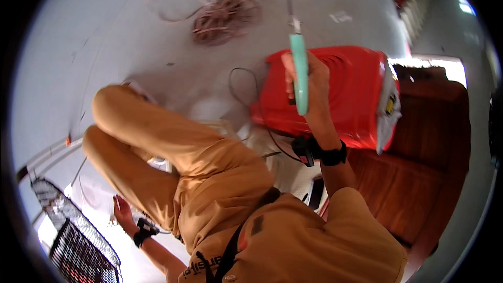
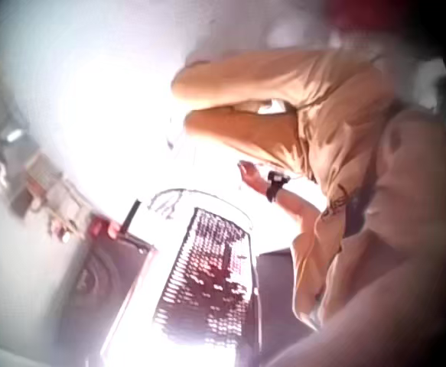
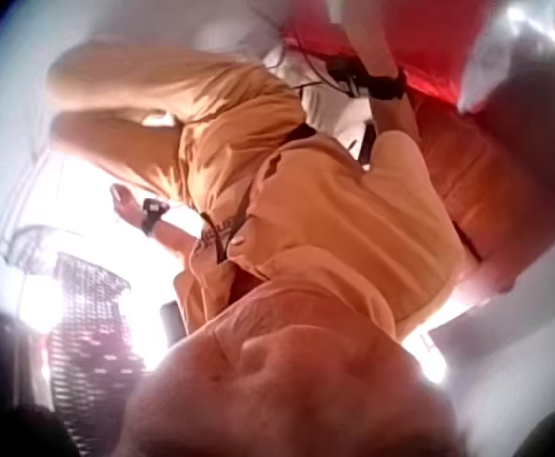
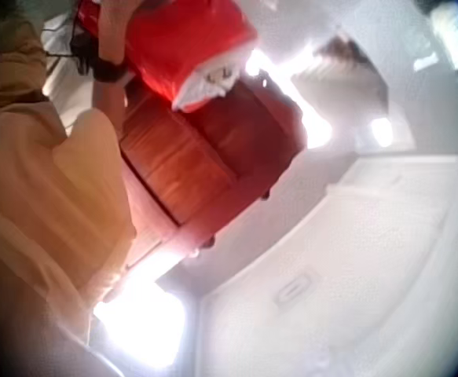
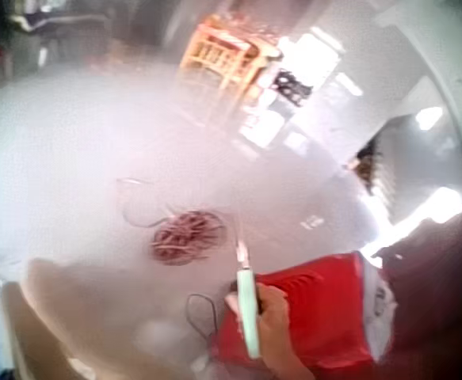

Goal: The person weaves a cord into a chair frame and cuts the material using scissors.

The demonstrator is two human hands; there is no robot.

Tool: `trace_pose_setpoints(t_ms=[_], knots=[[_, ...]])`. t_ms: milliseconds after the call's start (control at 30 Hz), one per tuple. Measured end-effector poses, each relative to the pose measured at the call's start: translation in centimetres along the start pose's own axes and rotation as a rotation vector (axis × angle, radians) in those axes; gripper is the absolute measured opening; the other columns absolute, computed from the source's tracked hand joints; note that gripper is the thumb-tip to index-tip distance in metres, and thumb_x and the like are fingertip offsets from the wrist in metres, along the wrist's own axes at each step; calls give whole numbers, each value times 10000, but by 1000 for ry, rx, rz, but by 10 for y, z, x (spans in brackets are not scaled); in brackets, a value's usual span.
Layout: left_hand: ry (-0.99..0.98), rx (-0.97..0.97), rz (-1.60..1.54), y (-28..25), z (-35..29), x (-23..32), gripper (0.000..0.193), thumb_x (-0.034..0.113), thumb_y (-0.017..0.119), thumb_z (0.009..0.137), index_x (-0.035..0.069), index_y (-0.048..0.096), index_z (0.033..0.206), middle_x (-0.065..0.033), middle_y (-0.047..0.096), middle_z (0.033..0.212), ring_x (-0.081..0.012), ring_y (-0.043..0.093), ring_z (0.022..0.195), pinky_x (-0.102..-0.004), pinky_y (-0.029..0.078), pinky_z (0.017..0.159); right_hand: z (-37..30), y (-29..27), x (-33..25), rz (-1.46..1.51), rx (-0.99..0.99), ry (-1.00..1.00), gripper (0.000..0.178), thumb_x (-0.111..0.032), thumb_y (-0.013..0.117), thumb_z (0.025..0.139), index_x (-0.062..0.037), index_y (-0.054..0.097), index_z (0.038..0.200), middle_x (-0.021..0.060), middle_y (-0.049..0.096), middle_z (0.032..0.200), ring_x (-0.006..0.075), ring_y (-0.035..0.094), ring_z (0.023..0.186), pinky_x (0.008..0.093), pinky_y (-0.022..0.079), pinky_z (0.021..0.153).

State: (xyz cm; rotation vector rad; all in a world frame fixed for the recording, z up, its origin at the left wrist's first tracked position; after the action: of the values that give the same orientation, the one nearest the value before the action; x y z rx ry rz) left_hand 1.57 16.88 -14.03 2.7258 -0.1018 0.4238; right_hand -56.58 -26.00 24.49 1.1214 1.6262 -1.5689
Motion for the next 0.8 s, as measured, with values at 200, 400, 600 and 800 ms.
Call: trace_pose_setpoints(t_ms=[200,400,600,800], knots=[[97,-49,253,97,6,3,289,105,482,904,-10,512,1167,-148,604,1082,-202,600,975,-307,491,875,-76,-203,39,163,799,165,246,-290,657,809,-64,583,748,-38,436,519,58,412,400,223,296,341],[63,-80,239,79,34,14,292,106,493,899,-20,511,1161,-141,608,1066,-202,604,953,-302,496,867,-120,-330,72,-196,952,365,399,-419,658,770,-35,602,676,12,491,541,96,465,422,256,348,391],[76,11,196,68,27,-2,293,84,467,905,-12,507,1179,-160,597,1087,-221,592,981,-322,496,867,-170,-450,175,-621,1157,581,415,-381,599,806,-45,566,564,29,487,478,153,460,379,296,338,360],[-2,14,87,53,10,-6,257,87,510,888,-23,545,1118,-160,615,1057,-222,584,1008,-321,486,882,-161,-410,155,-942,1093,898,562,-510,635,712,51,653,742,167,641,712,262,647,679,383,501,612]])
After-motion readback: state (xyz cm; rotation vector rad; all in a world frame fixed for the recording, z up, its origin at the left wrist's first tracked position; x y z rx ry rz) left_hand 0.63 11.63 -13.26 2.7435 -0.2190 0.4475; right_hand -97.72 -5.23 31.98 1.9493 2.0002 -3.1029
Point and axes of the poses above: each hand's wrist, its own z-axis towards the middle knuckle, its own y-axis out of the palm, x = y × z, the point moved 6 cm from there along z, towards the middle knuckle
